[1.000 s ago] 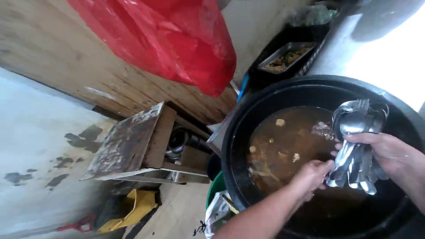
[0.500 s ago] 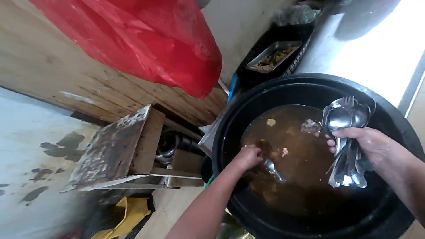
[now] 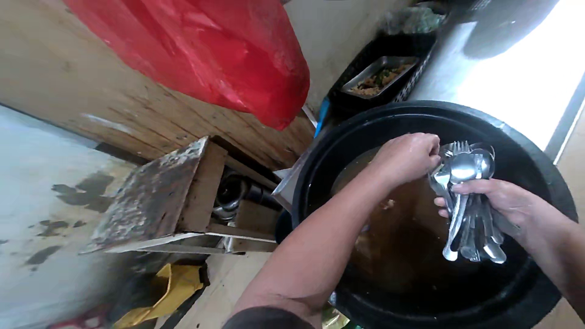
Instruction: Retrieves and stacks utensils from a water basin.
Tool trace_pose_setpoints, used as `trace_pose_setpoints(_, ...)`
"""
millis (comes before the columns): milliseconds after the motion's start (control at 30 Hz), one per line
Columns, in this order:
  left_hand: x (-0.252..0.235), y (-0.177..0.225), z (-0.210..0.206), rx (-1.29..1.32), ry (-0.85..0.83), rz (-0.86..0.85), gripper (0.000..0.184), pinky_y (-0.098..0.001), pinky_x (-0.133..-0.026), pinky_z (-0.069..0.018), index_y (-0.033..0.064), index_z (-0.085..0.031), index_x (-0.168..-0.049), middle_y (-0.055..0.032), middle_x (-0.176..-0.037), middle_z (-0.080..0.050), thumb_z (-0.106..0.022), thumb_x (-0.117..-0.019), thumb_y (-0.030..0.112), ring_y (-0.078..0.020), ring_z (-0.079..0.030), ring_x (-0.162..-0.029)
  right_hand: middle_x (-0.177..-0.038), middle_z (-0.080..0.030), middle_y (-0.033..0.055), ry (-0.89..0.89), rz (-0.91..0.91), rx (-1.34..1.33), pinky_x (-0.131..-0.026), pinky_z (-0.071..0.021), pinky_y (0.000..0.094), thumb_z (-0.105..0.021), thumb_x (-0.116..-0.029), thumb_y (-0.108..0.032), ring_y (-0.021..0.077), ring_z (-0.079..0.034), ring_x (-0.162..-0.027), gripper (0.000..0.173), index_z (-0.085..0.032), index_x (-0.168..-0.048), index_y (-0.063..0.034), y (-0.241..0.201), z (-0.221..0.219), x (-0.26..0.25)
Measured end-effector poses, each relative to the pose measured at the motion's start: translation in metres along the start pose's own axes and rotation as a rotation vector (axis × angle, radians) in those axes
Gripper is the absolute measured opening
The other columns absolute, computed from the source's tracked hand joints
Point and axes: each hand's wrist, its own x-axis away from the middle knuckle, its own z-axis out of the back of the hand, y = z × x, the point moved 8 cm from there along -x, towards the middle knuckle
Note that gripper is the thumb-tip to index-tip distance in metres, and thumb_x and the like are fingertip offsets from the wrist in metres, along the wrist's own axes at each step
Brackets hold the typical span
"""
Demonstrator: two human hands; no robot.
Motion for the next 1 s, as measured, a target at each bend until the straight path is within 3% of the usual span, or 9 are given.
trace_pose_setpoints(100, -0.002, -0.013, -0.002, 0.091, -0.023, 0.042, 0.025, -0.0507, -0.095, -0.0518, 0.0048, -0.069, -0.116, -0.0127, -0.112, -0.070, -0.058, -0.1046, 0.024, -0.0258, -0.066, -0.107, -0.092, -0.071, 0.0140, 0.021, 0.031, 0.092, -0.063, -0.0631, 0.0361, -0.051, -0.0988, -0.004, 0.0234, -0.073, -0.073, 0.019, -0.058, -0.117, -0.0033, -0.002, -0.002, 0.001)
trace_pose_setpoints(200, 0.011, -0.045, -0.015, 0.239, -0.124, 0.112, 0.042, -0.0509, -0.100, -0.0504, -0.0003, -0.058, -0.132, -0.0205, -0.123, -0.066, -0.062, -0.1039, 0.031, -0.0305, -0.065, -0.113, -0.090, -0.069, 0.0130, 0.171, 0.025, 0.160, -0.063, -0.0627, 0.0362, -0.056, -0.0976, 0.002, 0.0225, -0.071, -0.072, 0.028, -0.054, -0.125, -0.0037, -0.003, 0.005, -0.001)
trace_pose_setpoints(300, 0.047, -0.101, -0.054, -0.105, -0.340, 0.310, 0.041, -0.0613, -0.099, -0.0506, 0.0034, -0.065, -0.128, -0.0199, -0.124, -0.067, -0.066, -0.1006, 0.033, -0.0369, -0.065, -0.117, -0.092, -0.067, 0.0127, 0.277, 0.023, 0.104, -0.063, -0.0622, 0.0366, -0.056, -0.0973, 0.002, 0.0215, -0.070, -0.072, 0.034, -0.050, -0.130, -0.0060, -0.005, 0.014, -0.005)
trace_pose_setpoints(367, 0.085, -0.132, -0.082, -0.337, -0.512, 0.510, 0.028, -0.0654, -0.095, -0.0501, 0.0039, -0.072, -0.115, -0.0202, -0.123, -0.068, -0.064, -0.0991, 0.025, -0.0408, -0.064, -0.116, -0.092, -0.069, 0.0127, 0.244, 0.056, 0.041, -0.063, -0.0627, 0.0377, -0.054, -0.0987, 0.000, 0.0226, -0.071, -0.073, 0.028, -0.053, -0.126, -0.0052, -0.006, 0.015, -0.008)
trace_pose_setpoints(467, 0.129, -0.165, -0.121, -0.464, -0.671, 0.684, 0.030, -0.0608, -0.109, -0.0407, 0.0005, -0.071, -0.119, -0.0201, -0.136, -0.061, -0.059, -0.1012, 0.021, -0.0402, -0.055, -0.129, -0.090, -0.070, 0.0125, 0.220, 0.068, 0.037, -0.061, -0.0629, 0.0376, -0.054, -0.1004, -0.004, 0.0231, -0.072, -0.070, 0.021, -0.056, -0.121, -0.0048, -0.005, 0.011, -0.006)
trace_pose_setpoints(600, 0.140, -0.170, -0.148, -0.337, -0.682, 0.580, 0.031, -0.0609, -0.112, -0.0395, 0.0005, -0.067, -0.126, -0.0199, -0.142, -0.057, -0.057, -0.1015, 0.016, -0.0408, -0.049, -0.136, -0.086, -0.069, 0.0126, 0.278, 0.028, 0.083, -0.059, -0.0629, 0.0368, -0.055, -0.0997, -0.004, 0.0226, -0.072, -0.067, 0.026, -0.051, -0.126, -0.0054, -0.007, 0.014, -0.004)
trace_pose_setpoints(700, 0.124, -0.154, -0.138, -0.048, -0.568, 0.453, 0.035, -0.0604, -0.104, -0.0464, 0.0024, -0.066, -0.128, -0.0217, -0.128, -0.065, -0.063, -0.1021, 0.026, -0.0389, -0.061, -0.123, -0.081, -0.066, 0.0093, 0.301, 0.033, 0.091, -0.056, -0.0609, 0.0330, -0.054, -0.0999, -0.004, 0.0182, -0.069, -0.063, 0.022, -0.052, -0.121, -0.0064, -0.008, 0.016, -0.005)
trace_pose_setpoints(833, 0.094, -0.113, -0.100, 0.141, -0.444, 0.376, 0.025, -0.0530, -0.094, -0.0520, 0.0034, -0.064, -0.124, -0.0183, -0.117, -0.067, -0.063, -0.1009, 0.012, -0.0320, -0.066, -0.105, -0.083, -0.065, 0.0084, 0.235, 0.035, 0.028, -0.057, -0.0600, 0.0315, -0.052, -0.1000, -0.005, 0.0169, -0.067, -0.065, 0.016, -0.056, -0.115, -0.0071, -0.003, 0.012, -0.004)
trace_pose_setpoints(1000, 0.067, -0.106, -0.082, -0.044, -0.402, 0.333, 0.032, -0.0573, -0.104, -0.0481, 0.0089, -0.064, -0.133, -0.0161, -0.129, -0.066, -0.060, -0.1014, 0.013, -0.0338, -0.063, -0.122, -0.081, -0.066, 0.0094, 0.221, 0.019, 0.029, -0.057, -0.0601, 0.0321, -0.052, -0.0990, -0.003, 0.0174, -0.067, -0.063, 0.015, -0.057, -0.112, -0.0059, 0.000, 0.012, -0.005)
